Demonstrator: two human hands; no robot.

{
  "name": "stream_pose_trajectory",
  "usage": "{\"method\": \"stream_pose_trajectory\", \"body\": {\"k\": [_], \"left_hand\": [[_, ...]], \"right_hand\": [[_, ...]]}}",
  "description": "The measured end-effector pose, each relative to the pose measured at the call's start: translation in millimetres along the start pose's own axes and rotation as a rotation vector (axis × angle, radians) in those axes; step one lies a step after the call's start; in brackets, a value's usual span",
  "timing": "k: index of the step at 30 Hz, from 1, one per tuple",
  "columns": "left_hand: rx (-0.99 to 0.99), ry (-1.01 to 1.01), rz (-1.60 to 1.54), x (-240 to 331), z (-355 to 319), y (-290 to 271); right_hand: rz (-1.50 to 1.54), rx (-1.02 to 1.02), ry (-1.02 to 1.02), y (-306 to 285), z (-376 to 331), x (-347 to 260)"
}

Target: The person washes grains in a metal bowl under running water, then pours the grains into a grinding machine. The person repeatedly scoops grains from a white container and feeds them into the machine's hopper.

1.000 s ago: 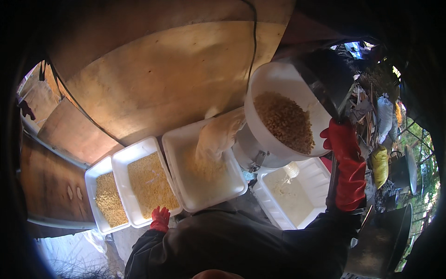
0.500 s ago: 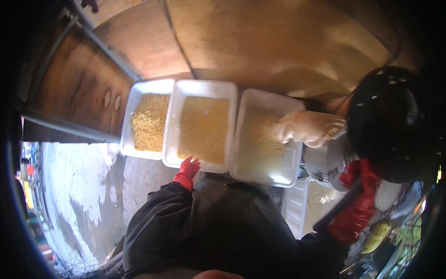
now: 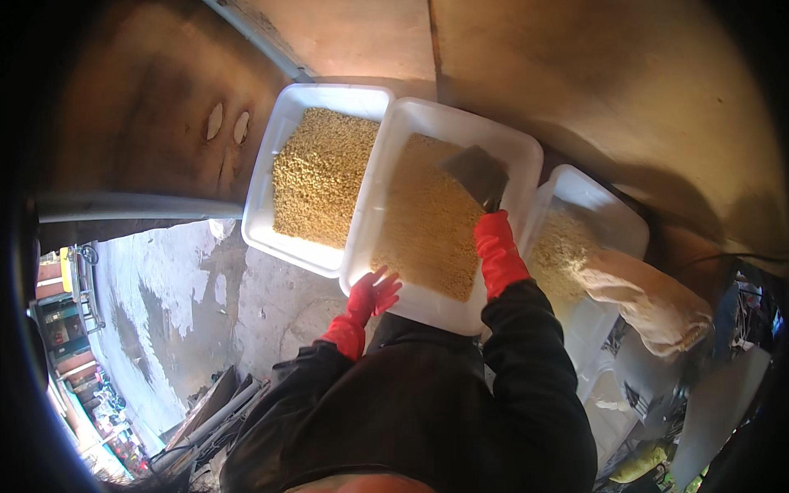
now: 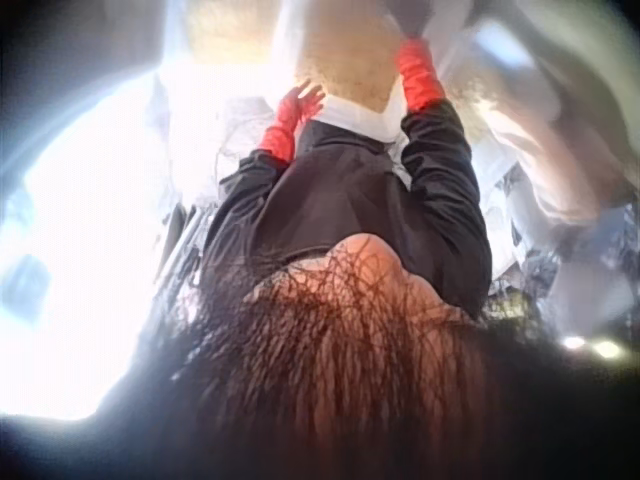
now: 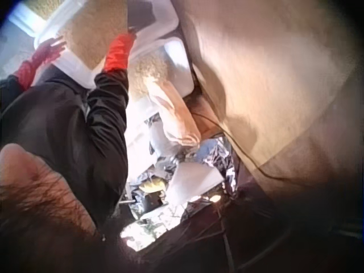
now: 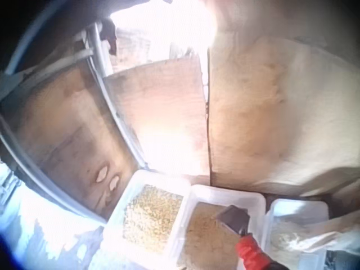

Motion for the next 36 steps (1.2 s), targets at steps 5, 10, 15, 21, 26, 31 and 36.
{"method": "stream_pose_trajectory", "body": {"k": [5, 10, 15, 21, 26, 31, 36], "left_hand": [[0.000, -0.022, 0.051, 8.7, -9.2, 15.6], [0.120, -0.037, 0.117, 12.1, -14.8, 19.0], [0.122, -0.017, 0.150, 14.2, -22.9, 25.5], [0.119, 0.010, 0.168, 9.6, -19.8, 20.1], [0.062, 0.063, 0.089, 2.4, -9.8, 11.7], [0.084, 0.225, -0.066, -12.3, 0.8, -6.8], [0.097, 0.345, -0.145, -10.0, -17.0, 19.6]], "right_hand": [[-0.013, 0.096, 0.050, 59.1, 68.6, 74.0], [0.325, -0.481, 0.162, 123.3, -1.6, 114.7], [0.553, -0.892, 0.271, 154.7, -87.7, 125.9], [0.732, -1.128, 0.448, 145.0, -171.1, 91.6], [0.926, -1.264, 0.514, 51.5, -248.2, 14.4], [1.218, -1.321, 0.560, -106.6, -352.2, -87.9], [1.611, -1.430, 0.572, -279.0, -454.2, -158.3]]}}
Point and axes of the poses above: each hand's wrist, its own z-axis towards the middle knuckle, its own y-axis out of the palm, x = y × z, the point moved 7 cm from there along z, towards the middle knuckle, and after that the axes turned 1 degree about -z, right-handed, at the moved point
